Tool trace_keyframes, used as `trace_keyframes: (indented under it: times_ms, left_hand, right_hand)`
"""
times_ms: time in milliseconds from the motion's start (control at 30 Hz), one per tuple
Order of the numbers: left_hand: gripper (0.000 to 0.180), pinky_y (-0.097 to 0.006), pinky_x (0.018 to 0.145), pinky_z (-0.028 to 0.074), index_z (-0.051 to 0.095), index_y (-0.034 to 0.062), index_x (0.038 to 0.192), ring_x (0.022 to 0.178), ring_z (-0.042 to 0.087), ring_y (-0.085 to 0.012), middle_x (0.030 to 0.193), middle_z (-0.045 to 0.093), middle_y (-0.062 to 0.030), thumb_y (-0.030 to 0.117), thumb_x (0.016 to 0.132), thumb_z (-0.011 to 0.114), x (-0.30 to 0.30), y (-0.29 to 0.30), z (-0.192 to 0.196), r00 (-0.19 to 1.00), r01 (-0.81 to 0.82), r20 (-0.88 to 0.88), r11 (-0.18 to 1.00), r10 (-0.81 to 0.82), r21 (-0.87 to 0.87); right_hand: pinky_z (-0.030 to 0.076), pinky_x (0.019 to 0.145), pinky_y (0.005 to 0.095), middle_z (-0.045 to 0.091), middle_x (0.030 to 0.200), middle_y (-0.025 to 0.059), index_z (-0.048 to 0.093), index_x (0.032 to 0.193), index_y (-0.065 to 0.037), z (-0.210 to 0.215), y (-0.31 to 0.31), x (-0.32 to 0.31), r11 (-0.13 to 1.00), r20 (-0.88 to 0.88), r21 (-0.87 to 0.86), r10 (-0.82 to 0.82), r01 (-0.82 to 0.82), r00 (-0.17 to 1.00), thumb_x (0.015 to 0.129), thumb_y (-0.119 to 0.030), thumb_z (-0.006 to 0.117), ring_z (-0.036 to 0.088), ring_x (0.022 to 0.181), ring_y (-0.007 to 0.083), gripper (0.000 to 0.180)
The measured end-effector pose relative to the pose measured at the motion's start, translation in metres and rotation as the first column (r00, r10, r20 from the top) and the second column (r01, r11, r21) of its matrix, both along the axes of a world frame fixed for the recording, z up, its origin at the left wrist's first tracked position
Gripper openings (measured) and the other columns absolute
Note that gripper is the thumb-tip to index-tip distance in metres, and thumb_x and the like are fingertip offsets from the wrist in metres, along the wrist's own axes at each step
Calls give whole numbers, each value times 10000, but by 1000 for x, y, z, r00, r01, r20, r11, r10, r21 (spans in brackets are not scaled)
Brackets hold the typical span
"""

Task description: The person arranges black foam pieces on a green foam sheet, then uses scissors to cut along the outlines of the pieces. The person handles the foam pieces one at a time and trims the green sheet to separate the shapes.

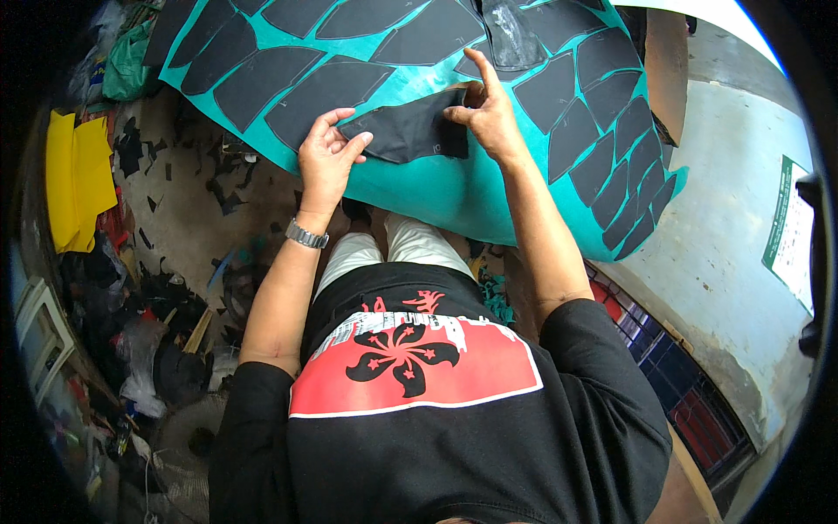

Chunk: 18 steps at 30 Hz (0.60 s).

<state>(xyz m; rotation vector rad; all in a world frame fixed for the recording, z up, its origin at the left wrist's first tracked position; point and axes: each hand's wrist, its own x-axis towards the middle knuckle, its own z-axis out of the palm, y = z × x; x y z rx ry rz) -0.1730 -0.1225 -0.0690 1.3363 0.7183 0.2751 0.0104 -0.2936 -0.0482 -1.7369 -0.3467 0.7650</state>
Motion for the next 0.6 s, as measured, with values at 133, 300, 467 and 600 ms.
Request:
trace_keyframes:
  times_ms: [133, 300, 467, 600]
  left_hand:
    - [448, -214, 702, 544, 581, 3, 1268, 787, 607, -48, 927, 662, -16, -17, 853, 749, -15, -6, 8, 1000, -22, 12, 991, 23, -131]
    - [561, -240, 865, 503, 544, 14, 1341, 944, 603, -83, 1090, 658, -47, -36, 827, 764, -23, -8, 8, 990, 43, 141, 904, 20, -426]
    - [538, -313, 967, 442, 520, 44, 1393, 1124, 564, -155, 1348, 571, -83, 388, 985, 594, -25, 0, 11, 981, 172, 145, 916, -127, -362]
    - [778, -357, 1023, 394, 496, 72, 1436, 1227, 516, -203, 1464, 510, -53, 690, 997, 325, -16, 0, 18, 996, 86, 6, 923, -90, -375]
  right_hand:
    - [497, 851, 285, 667, 1099, 88, 396, 1508, -162, 13, -13, 4, 1000, -20, 24, -11, 12, 1000, 686, 172, 704, 557, 870, 111, 939]
    - [485, 799, 243, 630, 1023, 48, 491, 1433, -108, 22, -16, 7, 988, -206, 149, -13, 44, 979, 673, 147, 713, 559, 869, 103, 831]
    - [466, 753, 240, 585, 930, 22, 607, 1250, -32, 53, -34, -17, 964, -119, 232, 163, -132, 979, 731, 122, 674, 572, 860, 112, 546]
    - [459, 762, 272, 577, 886, 45, 604, 1216, 28, 87, -49, -45, 875, 144, 428, 182, -228, 973, 751, 148, 610, 561, 819, 139, 480]
